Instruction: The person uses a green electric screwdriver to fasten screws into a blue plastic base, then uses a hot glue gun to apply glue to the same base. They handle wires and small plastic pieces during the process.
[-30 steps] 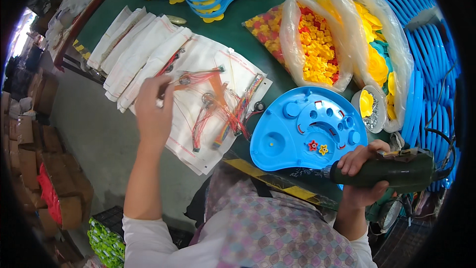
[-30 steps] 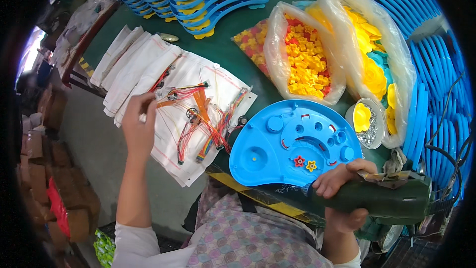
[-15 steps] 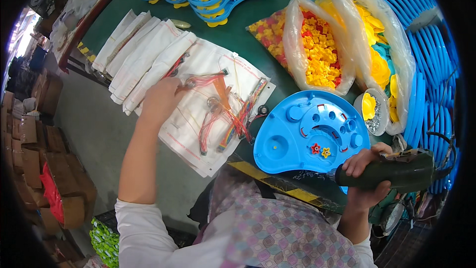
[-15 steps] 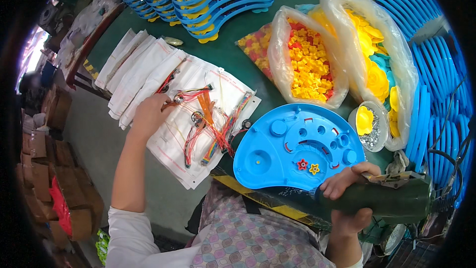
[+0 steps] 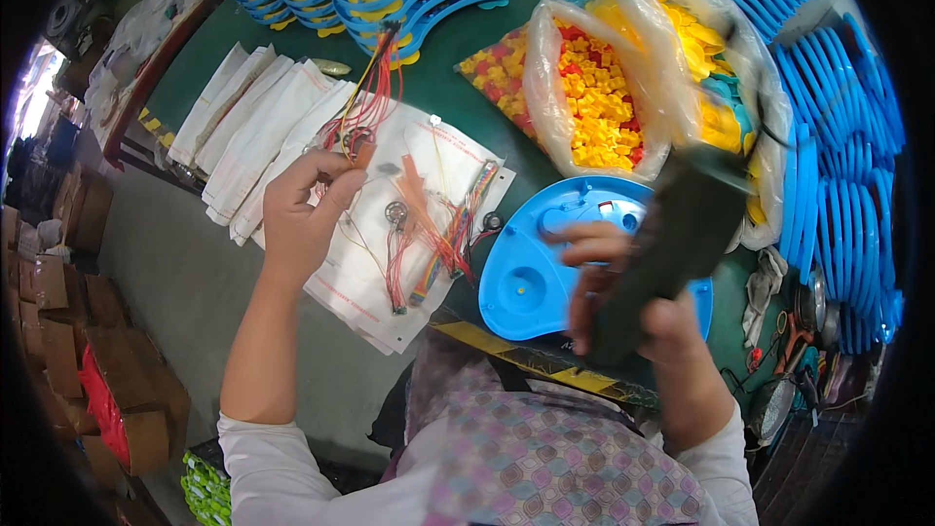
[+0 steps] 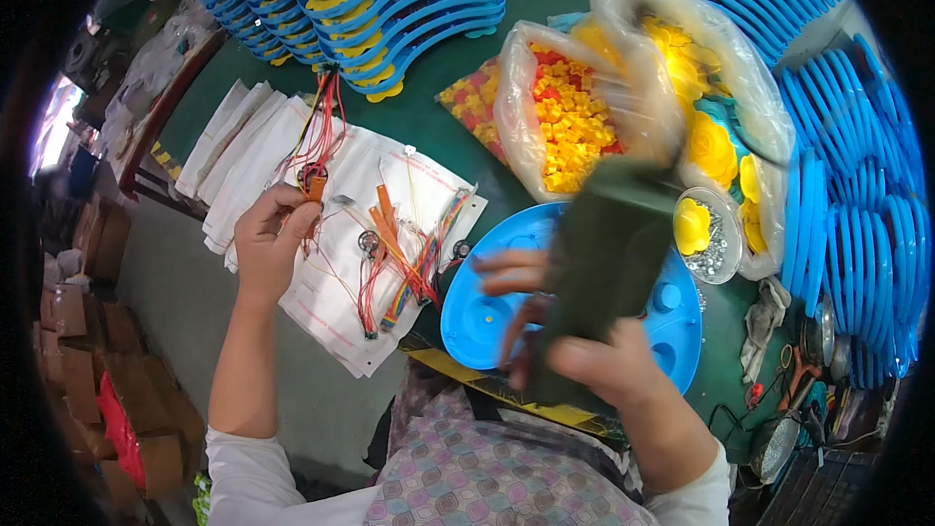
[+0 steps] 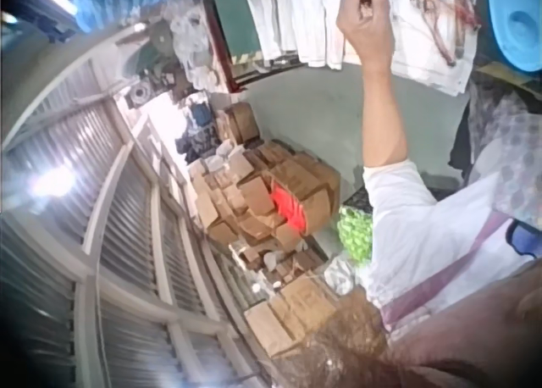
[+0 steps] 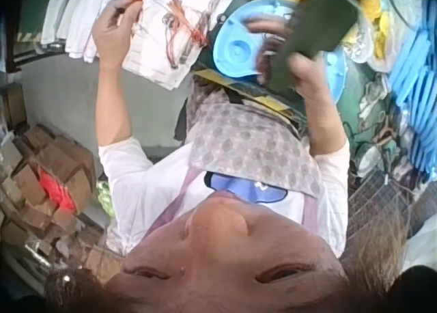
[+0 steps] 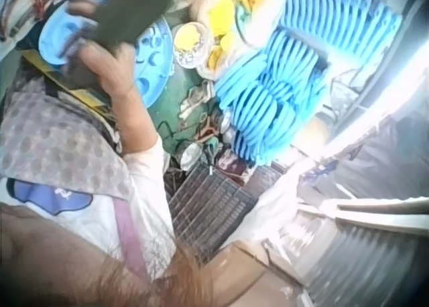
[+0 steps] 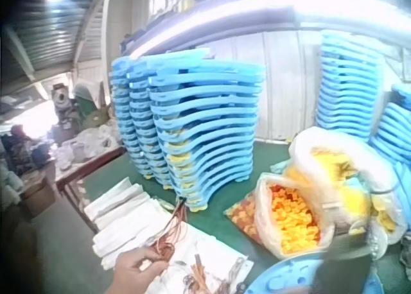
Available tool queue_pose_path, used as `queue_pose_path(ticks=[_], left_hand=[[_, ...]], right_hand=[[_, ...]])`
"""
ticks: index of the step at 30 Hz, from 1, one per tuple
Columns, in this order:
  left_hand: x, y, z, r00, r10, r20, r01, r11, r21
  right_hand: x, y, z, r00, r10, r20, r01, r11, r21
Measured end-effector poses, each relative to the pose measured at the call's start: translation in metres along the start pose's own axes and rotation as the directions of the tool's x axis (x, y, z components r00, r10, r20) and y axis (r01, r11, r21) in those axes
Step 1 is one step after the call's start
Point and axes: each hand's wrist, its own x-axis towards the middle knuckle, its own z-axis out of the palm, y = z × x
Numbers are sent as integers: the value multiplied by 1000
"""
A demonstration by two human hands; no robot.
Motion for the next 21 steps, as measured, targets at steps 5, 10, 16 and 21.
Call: queue_pose_path(ticks=[5,10,16,21], left_hand=[[9,28,9,981,-46,186,78,983,-169],[20,26,-1,877,148,456,-199,978,65],[15,17,2,851,135,507,-412,771,485],[1,-8,7,979,193,70,-201,836,510]], right_hand=[[65,17,26,981,158,112,-155,987,-31],[81,31,34,997,-25,69,18,994,112],[65,11,20,994,-98,-55,105,986,133],[40,13,13,962,-212,-174,226,972,61]])
